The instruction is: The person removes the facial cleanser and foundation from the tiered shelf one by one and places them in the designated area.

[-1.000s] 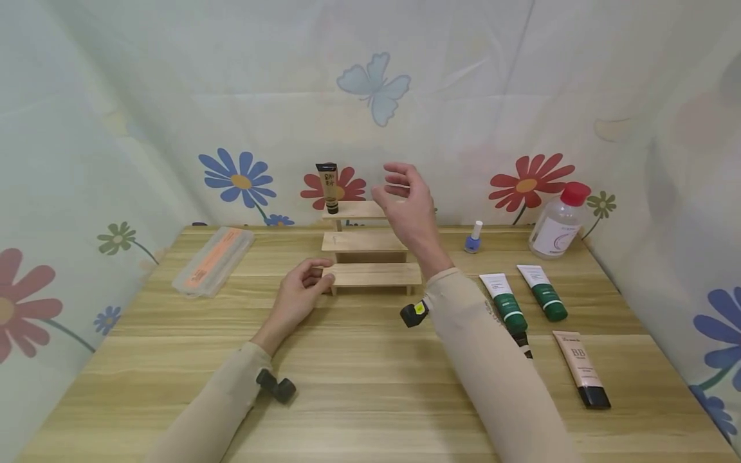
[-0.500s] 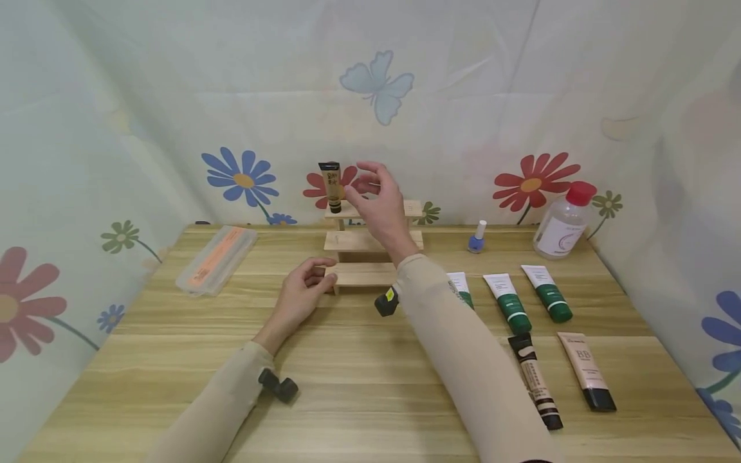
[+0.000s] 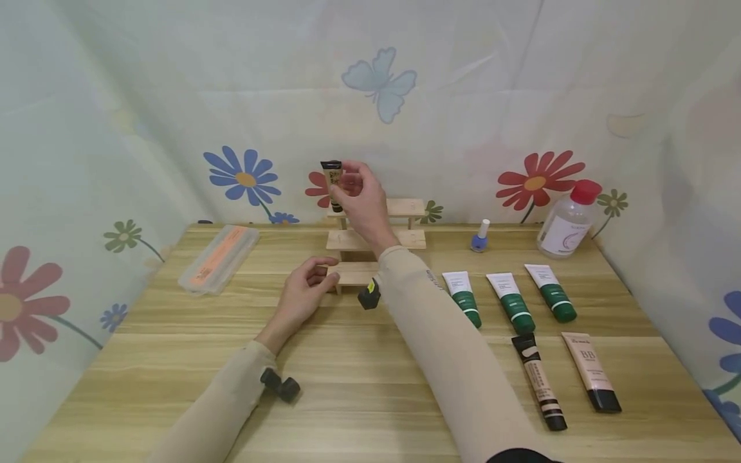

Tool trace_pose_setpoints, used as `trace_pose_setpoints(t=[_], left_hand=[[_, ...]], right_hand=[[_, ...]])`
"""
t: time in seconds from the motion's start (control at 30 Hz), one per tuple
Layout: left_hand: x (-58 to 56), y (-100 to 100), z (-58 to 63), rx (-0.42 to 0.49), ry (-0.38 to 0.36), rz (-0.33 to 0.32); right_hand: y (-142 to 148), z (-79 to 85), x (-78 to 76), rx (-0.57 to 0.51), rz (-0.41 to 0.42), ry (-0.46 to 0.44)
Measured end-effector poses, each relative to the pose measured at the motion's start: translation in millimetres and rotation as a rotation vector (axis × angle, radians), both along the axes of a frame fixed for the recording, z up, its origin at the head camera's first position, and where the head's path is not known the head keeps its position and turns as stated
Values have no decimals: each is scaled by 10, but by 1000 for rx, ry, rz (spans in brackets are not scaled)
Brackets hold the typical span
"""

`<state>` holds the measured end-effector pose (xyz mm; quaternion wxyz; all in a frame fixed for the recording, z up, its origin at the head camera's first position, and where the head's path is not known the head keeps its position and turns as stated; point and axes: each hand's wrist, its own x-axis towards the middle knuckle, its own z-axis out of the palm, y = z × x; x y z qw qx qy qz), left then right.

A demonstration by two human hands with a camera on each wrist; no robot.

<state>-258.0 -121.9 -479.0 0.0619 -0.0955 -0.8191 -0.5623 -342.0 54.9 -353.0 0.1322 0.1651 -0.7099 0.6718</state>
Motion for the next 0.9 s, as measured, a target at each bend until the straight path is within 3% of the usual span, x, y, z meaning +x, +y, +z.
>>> trace_pose_setpoints(t=[0.43,0.9], left_hand=[[7,3,16,0,1,-3],[-3,-4,-17,3,4,-8]], right_hand=[[-18,-11,-34,38,-3,5],[133,79,116,19,-3,47]])
